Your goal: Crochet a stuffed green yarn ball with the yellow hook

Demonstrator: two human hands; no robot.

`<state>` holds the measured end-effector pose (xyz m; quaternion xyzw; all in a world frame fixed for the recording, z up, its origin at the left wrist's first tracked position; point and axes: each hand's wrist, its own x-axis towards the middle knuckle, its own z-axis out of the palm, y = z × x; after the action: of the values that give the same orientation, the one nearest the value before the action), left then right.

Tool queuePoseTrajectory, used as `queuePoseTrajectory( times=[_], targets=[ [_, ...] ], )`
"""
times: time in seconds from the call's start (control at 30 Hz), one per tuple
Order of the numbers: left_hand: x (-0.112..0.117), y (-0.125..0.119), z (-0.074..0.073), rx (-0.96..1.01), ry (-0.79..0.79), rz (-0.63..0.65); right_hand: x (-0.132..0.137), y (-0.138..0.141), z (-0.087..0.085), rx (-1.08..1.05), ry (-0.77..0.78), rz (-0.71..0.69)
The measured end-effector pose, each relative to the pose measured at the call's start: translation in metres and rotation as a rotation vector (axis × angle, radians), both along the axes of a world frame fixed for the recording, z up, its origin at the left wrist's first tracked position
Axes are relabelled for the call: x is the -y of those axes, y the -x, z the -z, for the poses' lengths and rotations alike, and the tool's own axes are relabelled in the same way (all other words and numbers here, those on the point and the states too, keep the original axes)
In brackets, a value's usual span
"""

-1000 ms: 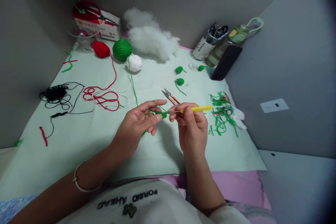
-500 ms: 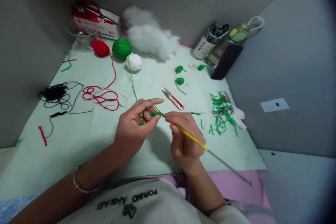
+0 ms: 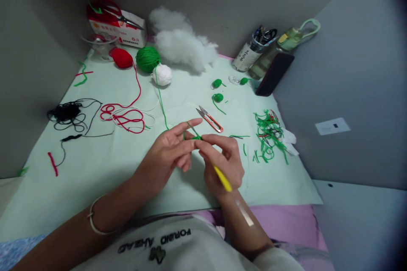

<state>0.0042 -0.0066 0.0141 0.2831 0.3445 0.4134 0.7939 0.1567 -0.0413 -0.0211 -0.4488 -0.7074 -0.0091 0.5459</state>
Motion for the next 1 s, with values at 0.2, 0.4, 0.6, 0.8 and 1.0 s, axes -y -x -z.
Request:
queuePoseTrajectory(
  times=[0.2, 0.4, 0.6, 0.8, 1.0],
  targets=[
    [-0.008, 0.009, 0.004, 0.083, -0.003, 0.015, -0.008, 0.001, -0.017, -0.666, 0.323, -0.168],
    [0.000, 0.001, 0.005, 0.011, -0.099, -0.003, -0.008, 0.007, -0.015, -0.493, 0.278, -0.156],
    [-0.004, -0.001, 0.007, 0.123, 0.104, 0.026, -0.005, 0.001, -0.012, -0.159, 0.098, -0.048],
    [-0.006, 0.001, 0.007, 0.105, 0.029, -0.042, -0.009, -0.003, -0.018, -0.652, 0.390, -0.172],
    [-0.001, -0.001, 0.008, 0.010, -0.068, -0.043, -0.012, -0.002, -0.014, -0.748, 0.464, -0.214]
  ],
)
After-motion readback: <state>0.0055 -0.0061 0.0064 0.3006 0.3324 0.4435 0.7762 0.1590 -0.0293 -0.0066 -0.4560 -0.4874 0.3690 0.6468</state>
